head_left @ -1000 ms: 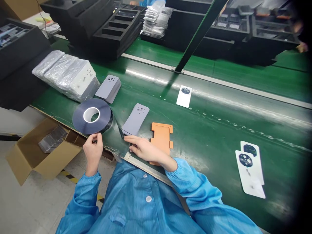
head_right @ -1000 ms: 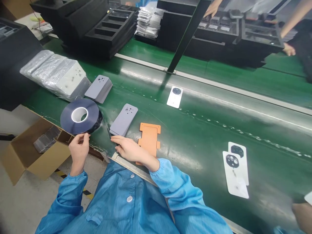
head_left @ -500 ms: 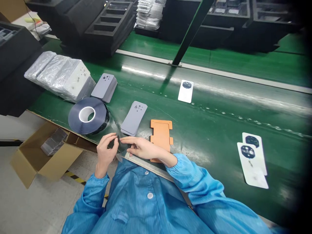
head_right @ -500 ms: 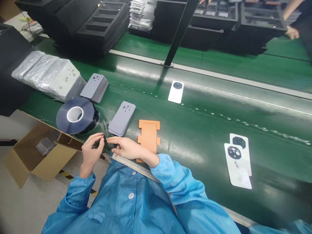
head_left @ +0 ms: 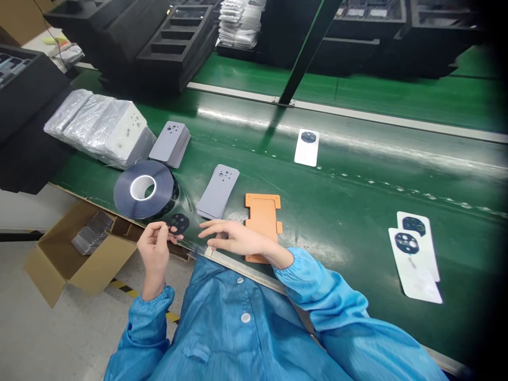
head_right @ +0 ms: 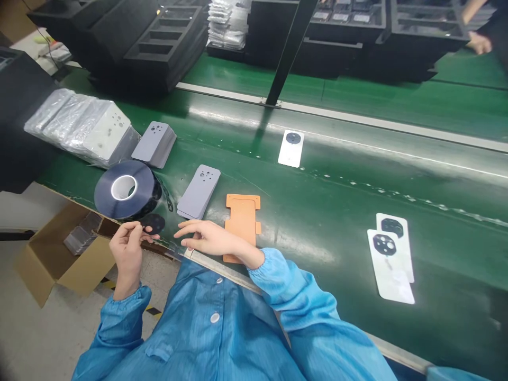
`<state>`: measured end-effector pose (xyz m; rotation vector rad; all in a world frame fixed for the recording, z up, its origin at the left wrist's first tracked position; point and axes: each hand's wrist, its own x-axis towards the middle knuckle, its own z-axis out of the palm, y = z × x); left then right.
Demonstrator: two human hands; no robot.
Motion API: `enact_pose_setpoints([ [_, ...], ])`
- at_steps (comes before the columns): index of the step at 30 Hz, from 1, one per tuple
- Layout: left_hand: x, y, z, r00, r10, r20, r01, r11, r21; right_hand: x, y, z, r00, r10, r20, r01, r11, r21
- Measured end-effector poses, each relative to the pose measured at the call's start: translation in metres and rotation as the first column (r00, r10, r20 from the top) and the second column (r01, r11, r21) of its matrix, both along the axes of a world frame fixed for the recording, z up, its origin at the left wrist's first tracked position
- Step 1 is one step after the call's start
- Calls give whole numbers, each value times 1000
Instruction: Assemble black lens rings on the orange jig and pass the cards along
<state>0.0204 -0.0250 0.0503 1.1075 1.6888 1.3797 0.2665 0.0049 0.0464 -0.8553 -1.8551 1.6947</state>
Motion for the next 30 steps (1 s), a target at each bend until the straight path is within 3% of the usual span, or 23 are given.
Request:
enact_pose_setpoints([
  [5,34,-3,16,948,-317,34,318,946,-52,19,4,9,938,-342,-61,329,931,-156],
  [10,71,5,13,855,-515,58,518,849,-99,47,-3,10,887,-462,2,456,876,-158],
  [14,96,12,4,831,-555,31,554,823,-123,69,-16,4,816,-576,49,578,812,-85],
  [17,114,14,-8,813,-581,-33,572,808,-143,90,-18,-6,723,-687,75,690,724,-19],
  [20,133,11,-27,776,-585,-236,586,807,-73,112,-14,-18,612,-783,111,787,617,9],
  [22,144,6,-43,700,-569,-431,621,783,-26,123,-10,-26,565,-811,150,818,574,26],
  [26,157,-5,-71,505,-564,-653,711,701,-54,133,-7,-35,545,-815,197,827,561,38],
  [30,154,-12,-81,466,-549,-694,732,680,-46,130,-9,-38,561,-801,208,819,574,0],
])
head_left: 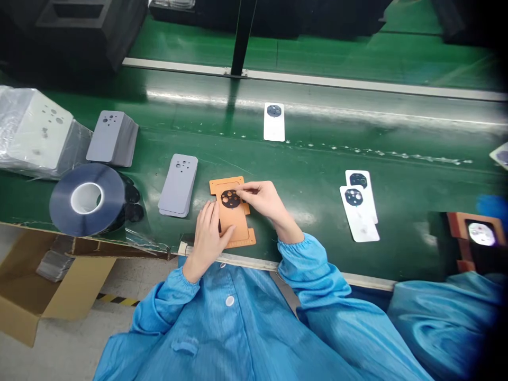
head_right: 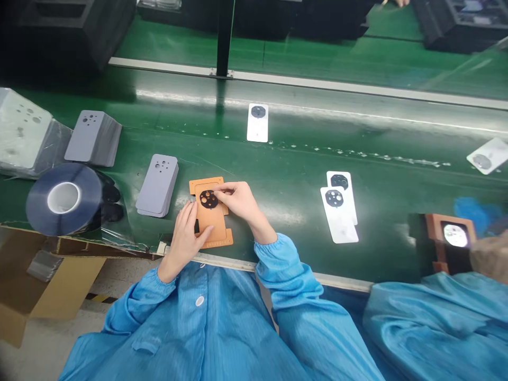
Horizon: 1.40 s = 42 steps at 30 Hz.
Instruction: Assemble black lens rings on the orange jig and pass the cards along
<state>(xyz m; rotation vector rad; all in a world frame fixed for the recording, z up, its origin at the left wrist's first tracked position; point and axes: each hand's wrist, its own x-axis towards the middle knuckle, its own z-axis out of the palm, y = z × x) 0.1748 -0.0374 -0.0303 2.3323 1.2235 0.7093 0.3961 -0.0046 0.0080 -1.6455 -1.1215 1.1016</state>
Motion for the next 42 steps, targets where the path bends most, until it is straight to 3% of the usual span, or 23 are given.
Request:
enact_pose_setpoints([
  [10,-9,-18,8,1000,10,20,-9,999,-48,0,-5,5,996,28,-83,-32,998,-46],
  [15,-9,8,21,981,126,150,-100,980,-170,-3,-6,7,997,44,-69,-46,999,-28],
  [18,-5,25,26,945,260,198,-182,922,-342,-5,-6,4,999,40,-6,-40,999,-11],
  [22,5,38,27,927,322,190,-212,872,-442,-5,-5,0,995,35,94,-34,999,-6],
  [28,14,42,26,922,354,158,-249,853,-460,-6,-4,1,975,50,217,-65,996,64],
  [42,19,45,33,914,393,98,-301,821,-485,-5,-5,-3,971,52,235,-82,989,120],
])
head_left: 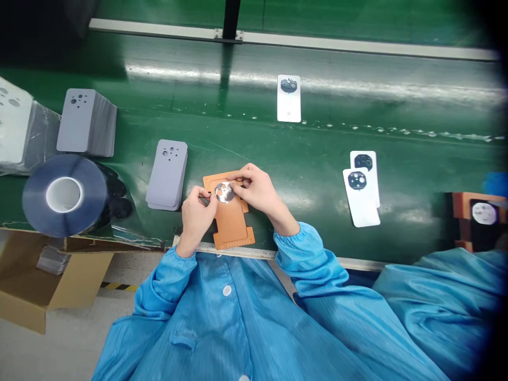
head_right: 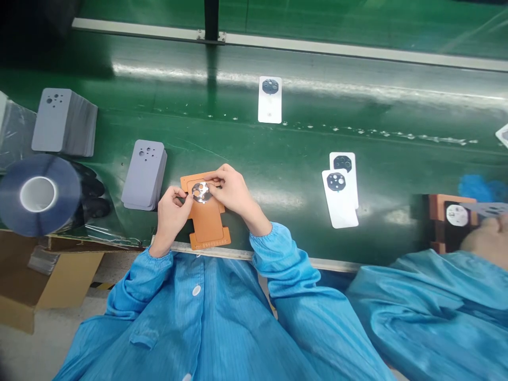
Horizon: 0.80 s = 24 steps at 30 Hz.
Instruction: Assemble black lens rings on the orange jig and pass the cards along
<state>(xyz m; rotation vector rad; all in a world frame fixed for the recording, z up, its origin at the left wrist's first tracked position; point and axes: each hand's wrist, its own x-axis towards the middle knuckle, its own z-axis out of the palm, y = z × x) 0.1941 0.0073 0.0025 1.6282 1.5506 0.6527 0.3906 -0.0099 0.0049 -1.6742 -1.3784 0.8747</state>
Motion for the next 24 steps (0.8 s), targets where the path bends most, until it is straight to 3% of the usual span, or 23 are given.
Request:
enact_pose_setpoints([
  [6,2,1,2,1000,11,-26,-11,1000,-3,10,0,-10,1000,11,-6,-11,1000,-20],
  [11,2,1,3,999,13,-41,-13,1000,-22,18,3,-18,991,18,-133,-27,997,-69],
  [24,1,-4,2,999,-4,-52,5,1000,26,21,5,-13,934,-32,-356,-42,980,-197],
])
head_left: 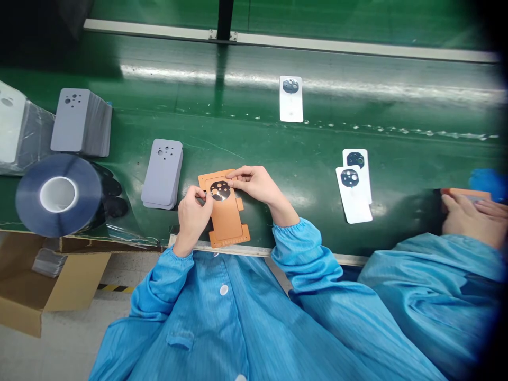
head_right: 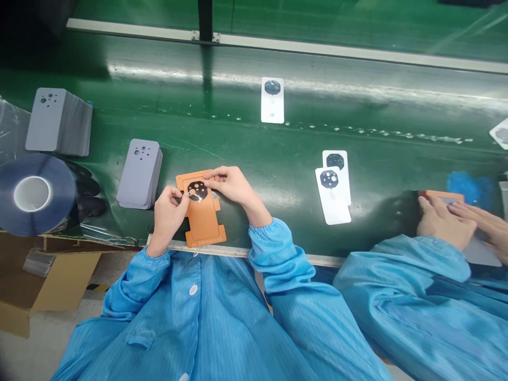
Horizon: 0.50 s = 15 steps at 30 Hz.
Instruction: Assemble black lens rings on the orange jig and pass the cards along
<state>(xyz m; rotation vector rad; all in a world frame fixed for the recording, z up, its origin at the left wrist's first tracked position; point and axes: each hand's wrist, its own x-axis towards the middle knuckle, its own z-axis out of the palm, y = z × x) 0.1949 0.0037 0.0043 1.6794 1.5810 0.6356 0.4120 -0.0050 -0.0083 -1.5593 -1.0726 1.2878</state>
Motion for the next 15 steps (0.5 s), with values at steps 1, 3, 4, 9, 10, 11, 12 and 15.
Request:
enact_pose_setpoints([
  [1,0,0,0,1000,0,-6,0,1000,0,0,0,0,1000,-11,-12,11,1000,-7],
  [3,1,-1,2,1000,5,-24,-5,1000,-2,1,0,2,999,-36,-20,35,999,-13],
  [4,1,-1,3,999,9,-32,-9,1000,-5,1,0,2,999,-43,-18,43,999,-10],
  [9,3,-1,5,999,11,-38,-11,1000,-8,-1,-2,5,999,-11,36,9,999,42],
  [10,3,-2,4,999,9,-35,-9,1000,-6,-1,-2,4,998,-5,56,1,999,54],
  [11,3,-2,3,999,8,-31,-8,1000,-3,-2,-2,3,997,0,73,-5,998,65],
  [12,2,-2,2,1000,6,-27,-6,1000,0,-2,-3,2,996,3,87,-9,997,76],
  [15,1,-3,-1,1000,0,-19,0,1000,13,-2,-3,-2,994,5,109,-16,994,105],
])
